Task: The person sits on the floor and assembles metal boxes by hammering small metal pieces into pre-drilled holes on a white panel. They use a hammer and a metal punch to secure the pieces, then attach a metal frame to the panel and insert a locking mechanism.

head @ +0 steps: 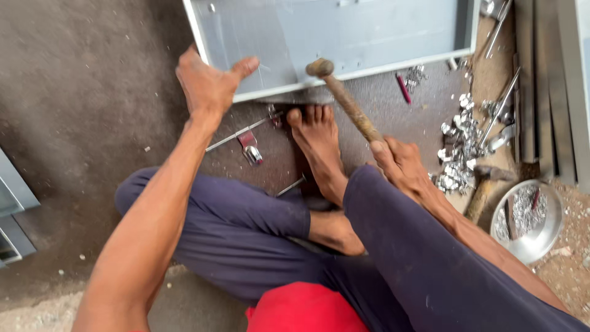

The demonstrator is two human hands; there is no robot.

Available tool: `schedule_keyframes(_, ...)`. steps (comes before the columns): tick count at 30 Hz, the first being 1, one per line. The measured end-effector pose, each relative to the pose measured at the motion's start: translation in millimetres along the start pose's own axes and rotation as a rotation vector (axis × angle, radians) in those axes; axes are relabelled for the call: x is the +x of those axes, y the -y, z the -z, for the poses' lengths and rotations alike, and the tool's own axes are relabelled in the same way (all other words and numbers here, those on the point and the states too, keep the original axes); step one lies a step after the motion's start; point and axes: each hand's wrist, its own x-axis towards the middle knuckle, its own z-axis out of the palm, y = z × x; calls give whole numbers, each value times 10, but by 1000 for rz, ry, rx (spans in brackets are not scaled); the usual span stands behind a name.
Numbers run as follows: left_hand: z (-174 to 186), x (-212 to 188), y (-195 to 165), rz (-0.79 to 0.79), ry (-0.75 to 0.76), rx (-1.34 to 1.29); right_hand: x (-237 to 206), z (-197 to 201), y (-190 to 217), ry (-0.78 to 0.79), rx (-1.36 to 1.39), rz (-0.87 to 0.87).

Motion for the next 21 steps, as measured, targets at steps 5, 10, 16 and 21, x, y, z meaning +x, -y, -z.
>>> schedule_keyframes(5, -8, -23, 30, -52, 16, -5, 815, -1417, -42, -258, -660, 252)
schedule_keyframes(10, 10, -3, -74, -24, -5, 66, 736, -1622, -325, -173, -589, 170)
schedule_keyframes(16, 10, -40, -127, 55, 29, -47, 801, -1545, -190, -147, -467, 26)
schedule_keyframes(21, 108, -8, -230, 34, 31, -49, 1037, -1772, -413, -187, -417, 55)
